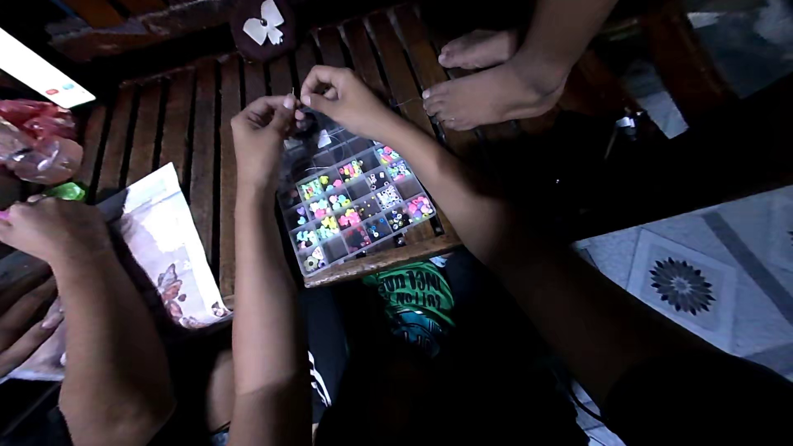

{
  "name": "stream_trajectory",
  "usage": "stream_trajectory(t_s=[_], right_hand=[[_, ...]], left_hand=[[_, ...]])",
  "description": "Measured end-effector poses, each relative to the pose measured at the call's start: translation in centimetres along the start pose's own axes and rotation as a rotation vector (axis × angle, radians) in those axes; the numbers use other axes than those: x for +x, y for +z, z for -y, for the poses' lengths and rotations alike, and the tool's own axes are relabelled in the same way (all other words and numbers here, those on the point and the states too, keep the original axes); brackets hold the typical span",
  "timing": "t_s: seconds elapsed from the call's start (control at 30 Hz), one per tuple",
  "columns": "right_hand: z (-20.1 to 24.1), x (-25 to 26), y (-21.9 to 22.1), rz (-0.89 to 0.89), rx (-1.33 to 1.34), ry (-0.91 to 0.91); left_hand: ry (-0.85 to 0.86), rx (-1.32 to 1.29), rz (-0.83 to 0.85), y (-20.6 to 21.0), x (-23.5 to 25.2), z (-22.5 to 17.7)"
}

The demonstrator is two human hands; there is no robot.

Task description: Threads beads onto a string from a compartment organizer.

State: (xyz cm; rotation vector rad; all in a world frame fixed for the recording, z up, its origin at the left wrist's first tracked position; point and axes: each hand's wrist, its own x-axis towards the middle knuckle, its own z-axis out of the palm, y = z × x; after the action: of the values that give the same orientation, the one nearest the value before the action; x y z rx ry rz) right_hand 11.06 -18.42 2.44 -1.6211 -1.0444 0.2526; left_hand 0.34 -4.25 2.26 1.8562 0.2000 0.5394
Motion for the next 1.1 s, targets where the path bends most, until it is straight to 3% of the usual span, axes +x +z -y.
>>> stream_trajectory(t_s=[1.1], right_hand=[[0.05, -0.07, -0.06, 0.024, -0.021, -0.017]], left_hand=[[-0.026, 0.001, 0.004, -0.06, -0.12, -0.19]])
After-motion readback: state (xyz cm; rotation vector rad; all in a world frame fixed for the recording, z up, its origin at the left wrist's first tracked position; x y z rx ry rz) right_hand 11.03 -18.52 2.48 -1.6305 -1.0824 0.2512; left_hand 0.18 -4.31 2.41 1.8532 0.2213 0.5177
